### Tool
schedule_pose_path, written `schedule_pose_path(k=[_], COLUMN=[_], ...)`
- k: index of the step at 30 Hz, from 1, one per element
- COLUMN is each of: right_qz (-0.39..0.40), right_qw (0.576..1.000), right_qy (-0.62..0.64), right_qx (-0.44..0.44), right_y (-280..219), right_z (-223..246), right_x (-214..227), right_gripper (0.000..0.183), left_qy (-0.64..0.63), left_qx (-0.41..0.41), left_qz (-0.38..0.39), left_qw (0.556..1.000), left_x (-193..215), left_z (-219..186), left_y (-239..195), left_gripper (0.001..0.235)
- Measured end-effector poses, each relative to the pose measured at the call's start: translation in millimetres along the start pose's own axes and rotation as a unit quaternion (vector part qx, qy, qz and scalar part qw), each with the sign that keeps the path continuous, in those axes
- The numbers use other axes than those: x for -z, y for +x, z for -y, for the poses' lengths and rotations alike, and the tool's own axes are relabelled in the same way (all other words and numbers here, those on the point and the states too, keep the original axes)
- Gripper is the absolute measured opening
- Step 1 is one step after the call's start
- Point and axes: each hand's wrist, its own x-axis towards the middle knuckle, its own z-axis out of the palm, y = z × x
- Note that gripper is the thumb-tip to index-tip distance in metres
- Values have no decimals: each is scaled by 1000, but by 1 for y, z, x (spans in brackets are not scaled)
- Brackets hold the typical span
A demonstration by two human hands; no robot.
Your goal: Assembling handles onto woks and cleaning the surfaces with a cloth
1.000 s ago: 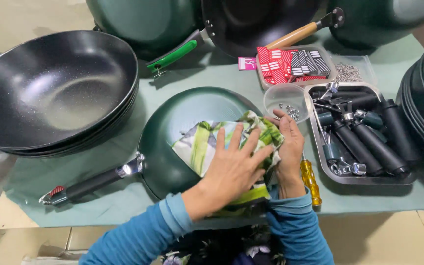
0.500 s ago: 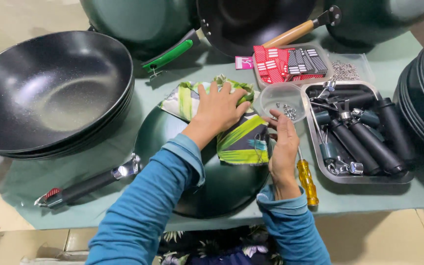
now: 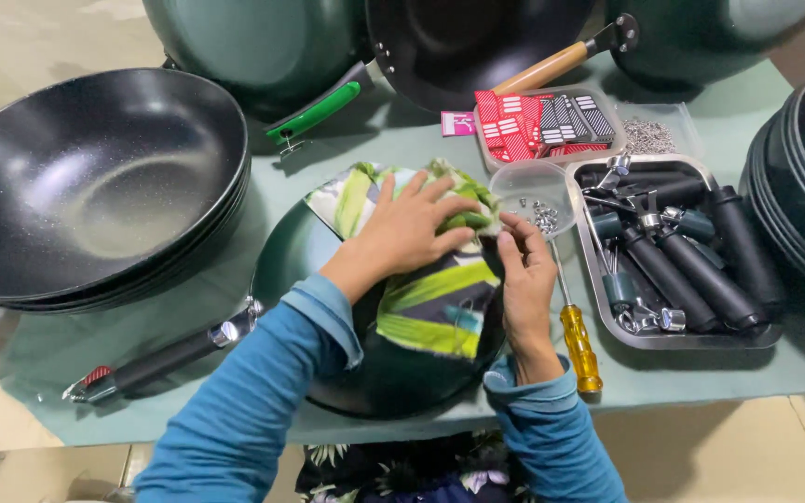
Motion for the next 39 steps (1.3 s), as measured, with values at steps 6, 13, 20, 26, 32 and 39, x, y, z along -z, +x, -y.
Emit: schedule_pose_path(k=[6, 13, 20, 26, 32, 39], right_qz=[9, 20, 29, 31, 47, 34], right_qw=[997, 995, 993, 992, 989, 990], right_qy=[-80, -92, -109, -109, -125, -115], right_qx=[15, 34, 43, 57, 62, 75], right_y=[-1, -2, -3, -5, -6, -5], right_z=[2, 0, 6, 9, 12, 10], right_x=[2, 5, 3, 3, 2, 1], right_gripper=[22, 21, 20, 21, 21, 20], left_qy=[-59, -193, -183, -72, 0, -248], left_qx=[180, 254, 204, 199, 142, 282], left_qz=[9, -70, -226, -291, -240, -219], left_qw=[982, 945, 935, 933, 960, 900], left_x=[-11, -11, 23, -8, -5, -16], left_z=[99, 145, 25, -18, 26, 103], left_y=[31, -38, -136, -151, -120, -115], left_gripper=[46, 56, 50, 42, 40, 46])
